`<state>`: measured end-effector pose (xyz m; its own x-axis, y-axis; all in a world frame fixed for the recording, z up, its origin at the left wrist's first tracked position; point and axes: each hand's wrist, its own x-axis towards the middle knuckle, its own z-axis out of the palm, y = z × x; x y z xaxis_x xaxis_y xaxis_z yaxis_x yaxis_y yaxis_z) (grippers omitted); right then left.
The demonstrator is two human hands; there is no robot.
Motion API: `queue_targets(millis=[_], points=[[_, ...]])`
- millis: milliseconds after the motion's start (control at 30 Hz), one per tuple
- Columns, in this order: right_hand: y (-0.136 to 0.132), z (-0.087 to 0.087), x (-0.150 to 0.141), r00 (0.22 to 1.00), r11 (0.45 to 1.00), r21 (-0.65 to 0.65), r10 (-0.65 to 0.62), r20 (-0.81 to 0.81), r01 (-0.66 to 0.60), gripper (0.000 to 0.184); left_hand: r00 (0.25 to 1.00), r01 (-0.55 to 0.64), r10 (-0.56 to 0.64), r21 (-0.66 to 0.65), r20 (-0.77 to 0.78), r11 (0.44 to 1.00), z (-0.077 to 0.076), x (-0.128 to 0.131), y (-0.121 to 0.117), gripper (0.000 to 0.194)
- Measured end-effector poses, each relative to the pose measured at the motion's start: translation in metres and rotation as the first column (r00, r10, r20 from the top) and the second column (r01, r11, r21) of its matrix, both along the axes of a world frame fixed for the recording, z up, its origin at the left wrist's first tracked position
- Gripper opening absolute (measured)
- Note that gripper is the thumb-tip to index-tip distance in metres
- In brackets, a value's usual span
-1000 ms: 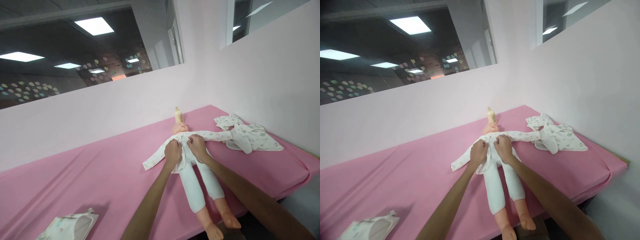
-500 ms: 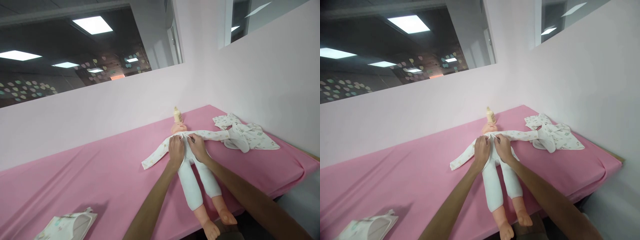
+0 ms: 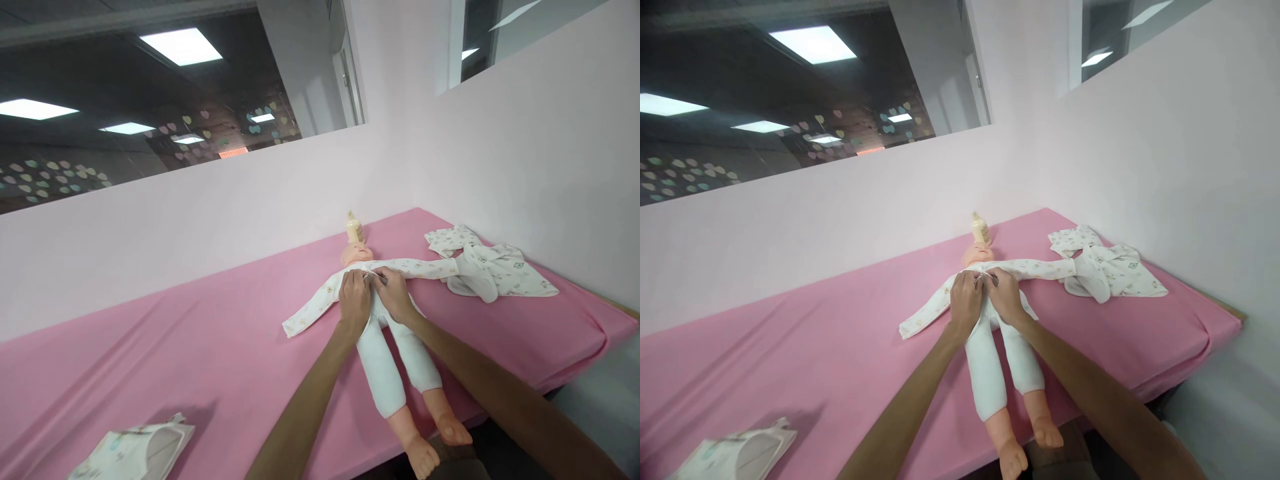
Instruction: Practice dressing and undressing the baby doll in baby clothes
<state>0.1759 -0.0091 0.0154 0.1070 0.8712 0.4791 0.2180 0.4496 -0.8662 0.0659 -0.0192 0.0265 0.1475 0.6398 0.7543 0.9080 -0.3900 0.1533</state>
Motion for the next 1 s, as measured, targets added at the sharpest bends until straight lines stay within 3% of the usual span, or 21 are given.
queue_targets(millis=[233, 533, 633, 867, 1000], points=[[-0.001, 0.000, -0.002, 0.998, 1.000, 0.002, 0.024, -0.054, -0.024, 0.019, 0.999, 0.019, -0.019, -0.010, -0.027, 1.000, 0.000, 0.002, -0.002, 0.015], [-0.001, 0.000, -0.001, 0.992, 0.999, 0.014, 0.044, -0.119, -0.043, 0.019, 0.989, 0.067, -0.030, -0.255, 0.143, 0.965, 0.007, 0.003, -0.007, 0.004], [-0.002, 0.000, -0.001, 0.989, 0.998, -0.004, 0.057, -0.135, -0.058, 0.019, 0.978, 0.077, -0.013, -0.304, 0.209, 0.950, 0.010, 0.005, -0.007, 0.013], [0.002, 0.000, 0.002, 0.992, 0.997, -0.052, -0.064, -0.107, 0.058, 0.018, 0.969, -0.043, 0.122, -0.345, 0.213, 0.938, 0.015, -0.001, -0.011, 0.016], [0.004, -0.002, 0.003, 0.990, 0.989, -0.062, -0.133, 0.051, 0.136, 0.017, 0.970, -0.104, 0.175, -0.361, 0.171, 0.927, 0.014, -0.007, -0.014, 0.015]])
